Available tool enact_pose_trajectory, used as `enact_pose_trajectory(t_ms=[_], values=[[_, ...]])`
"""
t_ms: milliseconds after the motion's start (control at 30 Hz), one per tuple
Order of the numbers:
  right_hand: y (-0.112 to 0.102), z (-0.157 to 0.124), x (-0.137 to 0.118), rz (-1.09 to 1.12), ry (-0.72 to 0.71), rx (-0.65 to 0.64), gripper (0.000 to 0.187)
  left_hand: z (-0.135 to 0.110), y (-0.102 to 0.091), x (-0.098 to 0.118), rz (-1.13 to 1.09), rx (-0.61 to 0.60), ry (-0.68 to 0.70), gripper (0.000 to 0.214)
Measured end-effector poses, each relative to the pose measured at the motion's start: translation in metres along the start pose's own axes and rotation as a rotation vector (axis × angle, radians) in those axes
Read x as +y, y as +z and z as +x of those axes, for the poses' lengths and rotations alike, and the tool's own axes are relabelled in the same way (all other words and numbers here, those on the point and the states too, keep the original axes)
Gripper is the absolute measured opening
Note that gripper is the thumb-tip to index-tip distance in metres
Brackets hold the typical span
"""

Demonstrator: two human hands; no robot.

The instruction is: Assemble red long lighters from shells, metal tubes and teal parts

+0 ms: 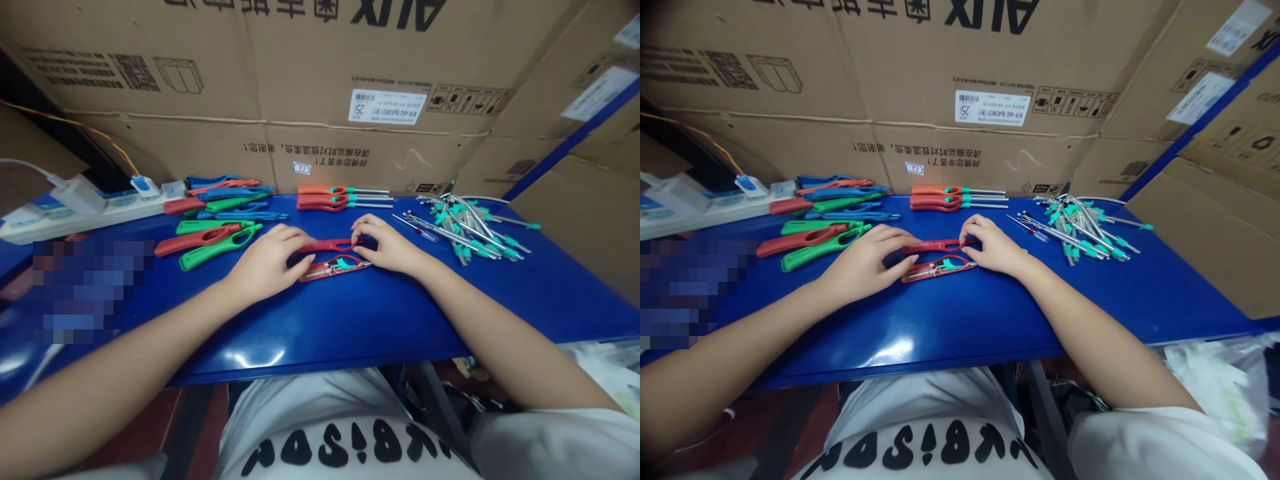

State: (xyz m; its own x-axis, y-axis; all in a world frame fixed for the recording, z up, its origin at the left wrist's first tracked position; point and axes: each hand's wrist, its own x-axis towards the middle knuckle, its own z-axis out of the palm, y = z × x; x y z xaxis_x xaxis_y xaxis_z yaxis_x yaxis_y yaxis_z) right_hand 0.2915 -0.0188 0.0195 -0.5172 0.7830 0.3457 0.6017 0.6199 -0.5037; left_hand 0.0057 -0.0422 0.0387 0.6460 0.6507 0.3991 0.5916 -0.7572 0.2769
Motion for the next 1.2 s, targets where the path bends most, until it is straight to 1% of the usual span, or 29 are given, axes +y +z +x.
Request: enact_pose_trajectory(t_ms=[67,100,167,200,300,400,467,533,633,700,767,967,1100,1200], values=[[0.000,0.001,-0.004,0.049,0.039,0.035,0.005,0.000,0.001,-0.006,0.029,-0.003,-0.012,0.035],[0.000,0.001,-0.005,0.090,0.087,0.072,0.008,0.001,0.002,-0.008,0.041,-0.005,-0.021,0.037],[0.000,0.003,-0.008,0.228,0.223,0.143,0.015,0.001,0.004,-0.012,0.060,0.004,-0.032,0.041],[-0.001,0.003,-0.009,0.319,0.296,0.156,0.019,0.001,0.005,-0.013,0.062,0.014,-0.027,0.042],[-0.005,0.005,-0.014,0.553,0.457,0.111,0.028,0.001,0.005,-0.013,0.028,0.062,0.022,0.038],[-0.010,0.005,-0.017,0.650,0.522,0.066,0.034,0.000,0.003,-0.008,-0.027,0.107,0.060,0.033],[-0.012,0.004,-0.018,0.658,0.500,0.033,0.036,-0.001,0.001,-0.004,-0.037,0.120,0.070,0.033],[-0.014,0.003,-0.017,0.613,0.411,-0.013,0.040,-0.002,-0.002,-0.001,-0.034,0.096,0.072,0.034],[-0.016,0.000,-0.015,0.487,0.270,-0.074,0.046,-0.002,-0.007,0.000,-0.007,0.007,0.077,0.035],[-0.017,-0.001,-0.014,0.400,0.229,-0.102,0.046,-0.002,-0.009,0.000,0.010,-0.051,0.103,0.033],[-0.019,-0.003,-0.014,0.316,0.198,-0.124,0.046,-0.002,-0.010,-0.001,0.013,-0.081,0.121,0.031],[-0.020,-0.005,-0.015,0.121,0.070,-0.164,0.044,-0.001,-0.009,-0.001,0.008,-0.032,0.112,0.032],[-0.019,-0.005,-0.013,0.079,0.008,-0.174,0.042,-0.001,-0.009,-0.001,-0.018,-0.060,0.106,0.029],[-0.019,-0.005,-0.013,0.069,0.007,-0.191,0.040,-0.001,-0.009,-0.001,-0.022,-0.087,0.098,0.028]])
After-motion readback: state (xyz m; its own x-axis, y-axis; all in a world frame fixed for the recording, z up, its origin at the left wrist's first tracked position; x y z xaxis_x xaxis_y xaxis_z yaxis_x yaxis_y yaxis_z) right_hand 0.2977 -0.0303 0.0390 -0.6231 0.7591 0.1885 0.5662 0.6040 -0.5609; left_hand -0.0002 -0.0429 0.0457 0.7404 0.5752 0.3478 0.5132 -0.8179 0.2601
